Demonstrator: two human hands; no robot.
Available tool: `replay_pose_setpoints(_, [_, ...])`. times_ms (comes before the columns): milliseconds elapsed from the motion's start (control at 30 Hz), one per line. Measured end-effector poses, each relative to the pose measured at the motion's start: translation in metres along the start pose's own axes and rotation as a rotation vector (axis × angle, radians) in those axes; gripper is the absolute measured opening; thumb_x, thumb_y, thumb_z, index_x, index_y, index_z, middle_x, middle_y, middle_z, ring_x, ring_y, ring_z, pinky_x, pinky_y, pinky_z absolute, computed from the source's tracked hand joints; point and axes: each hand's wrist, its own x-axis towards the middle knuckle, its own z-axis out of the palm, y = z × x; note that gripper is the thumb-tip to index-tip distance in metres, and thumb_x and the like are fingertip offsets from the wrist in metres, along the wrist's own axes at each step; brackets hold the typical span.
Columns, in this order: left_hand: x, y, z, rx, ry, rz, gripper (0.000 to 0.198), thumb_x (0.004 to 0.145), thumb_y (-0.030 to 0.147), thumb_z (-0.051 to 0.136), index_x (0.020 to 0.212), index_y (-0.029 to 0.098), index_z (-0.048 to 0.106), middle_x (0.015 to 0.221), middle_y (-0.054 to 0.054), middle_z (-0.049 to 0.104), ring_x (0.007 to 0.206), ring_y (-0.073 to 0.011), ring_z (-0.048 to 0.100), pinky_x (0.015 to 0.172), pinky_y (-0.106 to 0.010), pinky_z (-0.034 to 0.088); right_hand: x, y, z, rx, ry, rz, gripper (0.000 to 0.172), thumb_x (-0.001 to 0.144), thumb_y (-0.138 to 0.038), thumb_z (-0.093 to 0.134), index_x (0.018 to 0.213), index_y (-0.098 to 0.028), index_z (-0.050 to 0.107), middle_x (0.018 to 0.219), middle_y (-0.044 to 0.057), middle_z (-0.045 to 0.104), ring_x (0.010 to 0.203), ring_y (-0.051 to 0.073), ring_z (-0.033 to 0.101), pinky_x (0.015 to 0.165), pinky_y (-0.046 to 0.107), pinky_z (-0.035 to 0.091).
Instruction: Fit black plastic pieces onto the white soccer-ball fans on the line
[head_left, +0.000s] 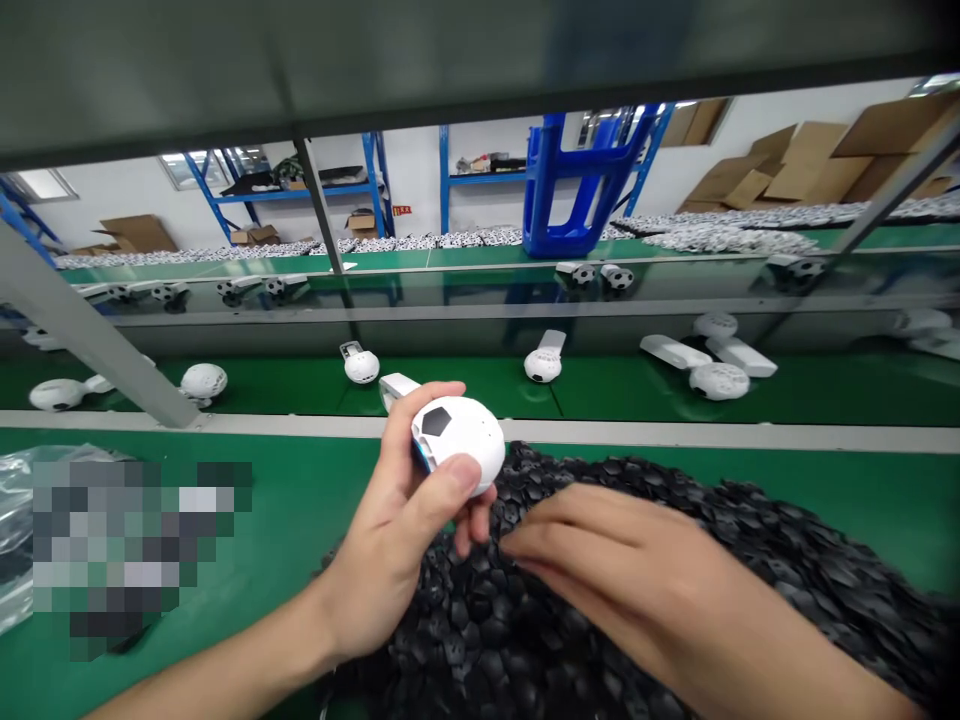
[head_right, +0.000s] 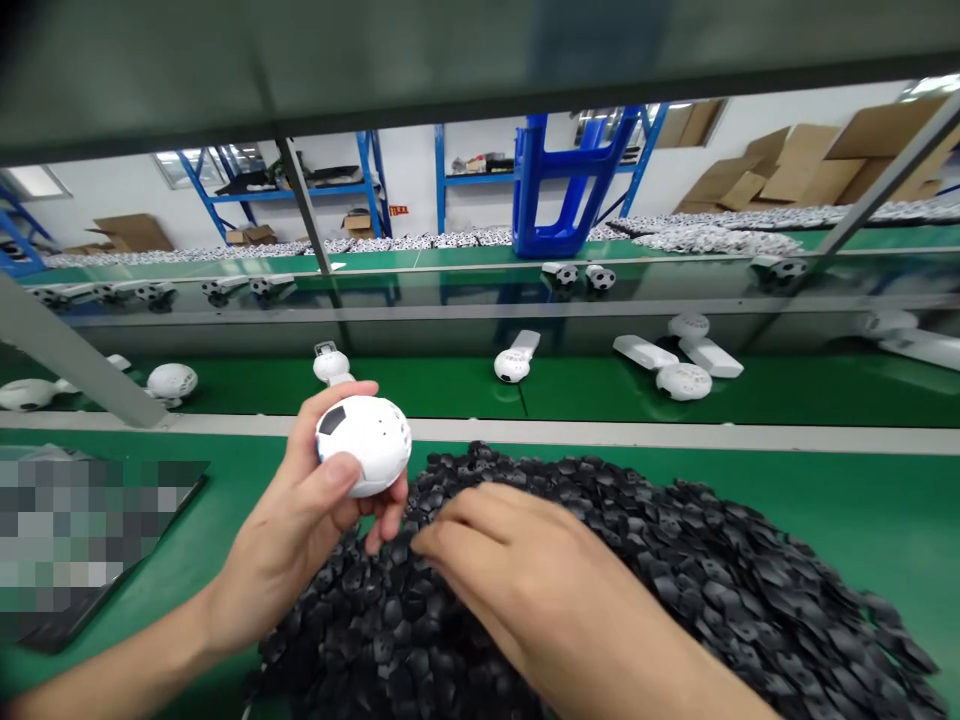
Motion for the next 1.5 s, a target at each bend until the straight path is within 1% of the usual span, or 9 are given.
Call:
replay_pose_setpoints(133, [-0.001,-0.011,-0.012,0.059,-0.11,0.043,0.059,0.11,0.052,0.068,0.16,0.036,0.041,0.106,-0.002,0.07,0.086,-0.0158,0.059,0.079,-0.028,0.051,-0.019,-0.004,0.007,0.041,0.566,-0.072,0.044,0.12,-0.031,0.046,0.154,-0.045,0.07,0.139,0.003,0.083,0.12,0.029,0.082,0.12,0.045,0.061])
replay_pose_setpoints(267, [-0.002,-0.019,-0.017,0.097,-0.243,0.137,0.052,0.115,0.048,0.06,0.163,0.045,0.042,0.117,-0.002,0.064,0.093,-0.0176,0.055,0.088,-0.031,0.05,-0.022,-0.01,0.025,-0.014,0.732,-0.061,0.049,0.119,-0.038,0.046,0.164,-0.053,0.059,0.121,0.003,0.085,0.123,0.034,0.078,0.122,0.052,0.056])
replay_pose_setpoints(367, [-0.003,-0.019,-0.016,0.195,-0.252,0.203,0.05,0.116,0.042,0.06,0.163,0.052,0.044,0.121,0.0,0.06,0.094,-0.0172,0.053,0.094,-0.031,0.05,-0.011,-0.011,0.018,0.057,0.731,-0.109,0.048,0.117,-0.035,0.053,0.161,-0.052,0.063,0.105,0.003,0.084,0.103,0.032,0.081,0.107,0.051,0.064])
replay_pose_setpoints(467, [-0.004,-0.017,-0.015,0.276,-0.273,0.251,0.054,0.117,0.038,0.058,0.166,0.054,0.04,0.129,0.0,0.061,0.103,-0.0199,0.056,0.104,-0.036,0.051,0.002,-0.017,0.006,0.22,0.684,-0.077,0.038,0.104,-0.017,0.073,0.13,-0.045,0.077,0.098,-0.004,0.085,0.084,0.021,0.083,0.092,0.034,0.07])
replay_pose_setpoints(733, [-0.006,-0.022,-0.01,0.317,-0.331,0.319,0.06,0.116,0.035,0.059,0.168,0.053,0.034,0.14,-0.001,0.06,0.121,-0.0228,0.06,0.114,-0.039,0.05,0.015,-0.039,0.014,0.762,0.653,0.321,0.015,0.098,-0.024,0.084,0.096,-0.034,0.073,0.079,-0.007,0.071,0.069,0.013,0.071,0.067,0.018,0.063])
replay_pose_setpoints(933, [-0.007,-0.018,-0.003,0.285,-0.293,0.361,0.051,0.114,0.038,0.063,0.162,0.044,0.045,0.15,-0.003,0.056,0.128,-0.0245,0.059,0.114,-0.038,0.052,0.018,-0.031,0.021,1.164,0.495,0.334,0.064,0.092,-0.039,0.097,0.149,-0.045,0.07,0.146,0.0,0.076,0.127,0.022,0.077,0.106,0.027,0.066])
replay_pose_setpoints(1133, [-0.008,-0.023,-0.006,0.268,-0.401,0.283,0.057,0.115,0.051,0.057,0.168,0.042,0.038,0.158,-0.008,0.048,0.138,-0.0328,0.057,0.118,-0.052,0.051,0.021,-0.032,0.015,1.366,0.371,0.413,0.055,0.093,-0.04,0.097,0.145,-0.042,0.078,0.146,0.0,0.079,0.134,0.027,0.076,0.111,0.034,0.066])
replay_pose_setpoints(1300, [-0.013,-0.03,0.005,0.23,-0.271,0.239,0.059,0.108,0.039,0.077,0.156,0.048,0.043,0.132,0.001,0.06,0.112,-0.0184,0.062,0.103,-0.035,0.056,0.022,-0.039,0.015,1.385,0.375,0.443,0.049,0.094,-0.036,0.095,0.141,-0.042,0.081,0.142,-0.003,0.081,0.125,0.023,0.079,0.106,0.028,0.067])
replay_pose_setpoints(1500, [-0.016,-0.031,0.012,0.259,-0.208,0.342,0.056,0.109,0.029,0.077,0.154,0.045,0.047,0.139,0.004,0.058,0.11,-0.0128,0.061,0.104,-0.027,0.054,0.024,-0.04,0.019,1.297,0.443,0.431,0.059,0.089,-0.024,0.098,0.14,-0.047,0.081,0.141,-0.008,0.082,0.126,0.02,0.078,0.106,0.024,0.064])
